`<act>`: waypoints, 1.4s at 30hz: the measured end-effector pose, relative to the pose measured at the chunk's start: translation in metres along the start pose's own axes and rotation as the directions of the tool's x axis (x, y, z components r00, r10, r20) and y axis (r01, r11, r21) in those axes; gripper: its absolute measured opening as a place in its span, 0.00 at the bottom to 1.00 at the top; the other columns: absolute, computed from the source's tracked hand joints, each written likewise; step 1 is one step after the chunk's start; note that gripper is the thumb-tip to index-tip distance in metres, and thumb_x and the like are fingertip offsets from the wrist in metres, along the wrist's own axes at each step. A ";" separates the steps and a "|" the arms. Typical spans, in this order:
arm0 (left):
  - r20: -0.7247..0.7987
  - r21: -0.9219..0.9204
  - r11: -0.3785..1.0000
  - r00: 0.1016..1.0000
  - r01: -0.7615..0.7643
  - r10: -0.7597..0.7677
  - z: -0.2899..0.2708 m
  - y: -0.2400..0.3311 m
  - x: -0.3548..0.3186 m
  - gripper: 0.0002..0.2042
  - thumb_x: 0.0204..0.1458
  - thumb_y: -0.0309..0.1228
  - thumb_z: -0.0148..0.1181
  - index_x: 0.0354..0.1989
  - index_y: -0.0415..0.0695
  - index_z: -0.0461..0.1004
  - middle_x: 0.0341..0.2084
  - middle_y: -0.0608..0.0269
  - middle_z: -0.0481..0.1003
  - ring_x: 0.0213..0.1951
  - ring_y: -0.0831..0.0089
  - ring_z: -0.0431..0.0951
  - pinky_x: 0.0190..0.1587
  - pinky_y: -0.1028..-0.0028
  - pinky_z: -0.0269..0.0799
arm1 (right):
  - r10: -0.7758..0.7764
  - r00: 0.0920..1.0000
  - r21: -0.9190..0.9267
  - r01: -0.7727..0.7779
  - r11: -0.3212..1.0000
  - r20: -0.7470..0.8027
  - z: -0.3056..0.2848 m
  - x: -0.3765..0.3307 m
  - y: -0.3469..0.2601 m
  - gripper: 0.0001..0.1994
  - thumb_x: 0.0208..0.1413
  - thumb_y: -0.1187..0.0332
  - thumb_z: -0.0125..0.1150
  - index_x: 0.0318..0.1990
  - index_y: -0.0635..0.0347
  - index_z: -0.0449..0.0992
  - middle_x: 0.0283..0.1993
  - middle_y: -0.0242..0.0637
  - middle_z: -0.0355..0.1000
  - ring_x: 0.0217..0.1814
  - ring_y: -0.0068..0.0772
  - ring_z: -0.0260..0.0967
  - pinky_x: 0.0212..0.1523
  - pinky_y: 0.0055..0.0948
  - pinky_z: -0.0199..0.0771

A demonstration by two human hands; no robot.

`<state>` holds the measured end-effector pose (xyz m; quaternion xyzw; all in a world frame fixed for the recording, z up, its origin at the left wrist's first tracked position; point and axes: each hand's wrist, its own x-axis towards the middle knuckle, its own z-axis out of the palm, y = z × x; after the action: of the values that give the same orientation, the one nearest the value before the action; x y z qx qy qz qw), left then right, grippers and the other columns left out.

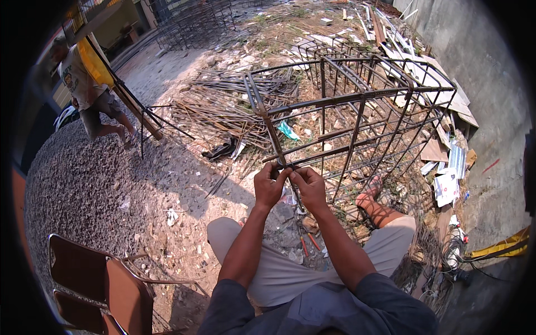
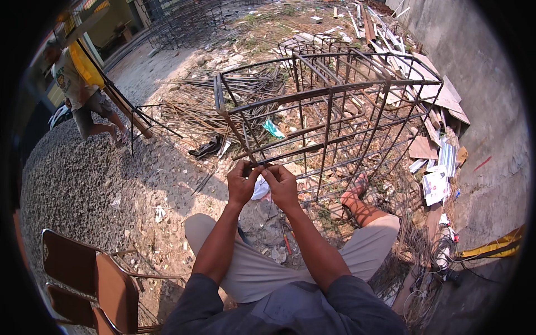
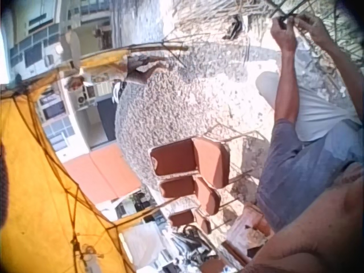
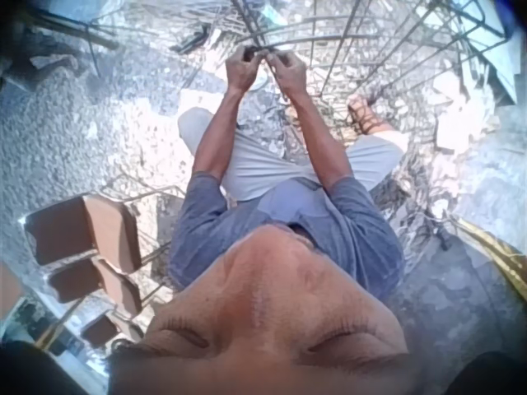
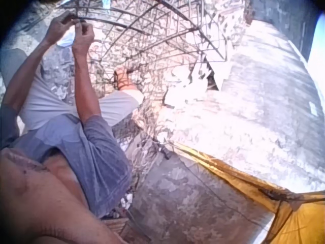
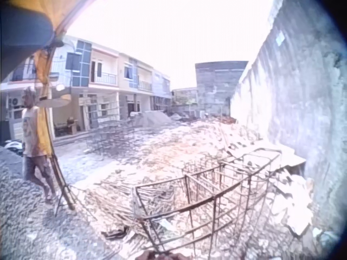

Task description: The person sits on the ground and uses pliers to twist wire ties around intersecting metal bars of a rectangular frame. The person repeatedly wraps and twists wires to secure joints, occasionally adjusting the frame's position.

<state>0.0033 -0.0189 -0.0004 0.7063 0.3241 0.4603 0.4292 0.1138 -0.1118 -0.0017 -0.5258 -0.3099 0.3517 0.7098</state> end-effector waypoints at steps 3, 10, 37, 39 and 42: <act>0.016 -0.015 1.000 1.000 0.015 -0.015 -0.001 0.003 0.001 0.14 0.52 0.36 0.74 0.37 0.37 0.80 0.15 0.66 0.72 0.19 0.81 0.66 0.23 0.74 0.62 | -0.086 0.996 -0.116 0.083 0.990 -0.022 0.003 -0.002 0.005 0.10 0.66 0.65 0.64 0.39 0.62 0.74 0.34 0.28 0.75 0.35 0.14 0.69 0.36 0.20 0.69; 0.033 -0.021 1.000 0.999 0.013 -0.012 0.001 -0.007 0.006 0.16 0.52 0.36 0.74 0.39 0.36 0.79 0.15 0.67 0.70 0.19 0.81 0.65 0.23 0.74 0.62 | -0.084 0.991 0.087 0.093 0.992 -0.103 0.010 0.000 0.008 0.09 0.65 0.67 0.64 0.38 0.62 0.72 0.33 0.26 0.72 0.33 0.13 0.66 0.35 0.20 0.67; 0.184 -0.085 0.988 0.977 0.125 -0.108 -0.008 -0.001 0.003 0.19 0.58 0.36 0.69 0.49 0.33 0.73 0.36 0.53 0.83 0.39 0.70 0.84 0.41 0.71 0.78 | -0.058 0.997 0.118 0.063 0.991 -0.043 0.014 -0.015 0.001 0.06 0.66 0.70 0.61 0.39 0.60 0.70 0.33 0.24 0.69 0.34 0.11 0.61 0.36 0.17 0.63; 0.187 -0.151 0.974 0.972 0.171 -0.141 -0.008 -0.008 0.003 0.19 0.58 0.36 0.69 0.49 0.33 0.73 0.37 0.54 0.83 0.39 0.71 0.84 0.41 0.71 0.78 | -0.066 0.998 0.136 0.068 0.988 -0.016 0.012 -0.013 0.005 0.06 0.66 0.70 0.61 0.39 0.60 0.70 0.34 0.24 0.68 0.35 0.11 0.61 0.38 0.18 0.63; 0.178 -0.214 0.964 0.977 0.157 -0.120 -0.002 -0.014 0.002 0.19 0.58 0.35 0.70 0.49 0.33 0.73 0.37 0.55 0.83 0.38 0.73 0.83 0.40 0.73 0.77 | -0.064 0.996 0.108 0.058 0.992 0.055 0.001 -0.012 0.007 0.06 0.67 0.70 0.60 0.39 0.59 0.70 0.34 0.23 0.68 0.36 0.11 0.61 0.41 0.19 0.64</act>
<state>0.0010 -0.0110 -0.0118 0.6637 0.2820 0.4036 0.5631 0.1052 -0.1204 -0.0090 -0.4669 -0.3273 0.3609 0.7380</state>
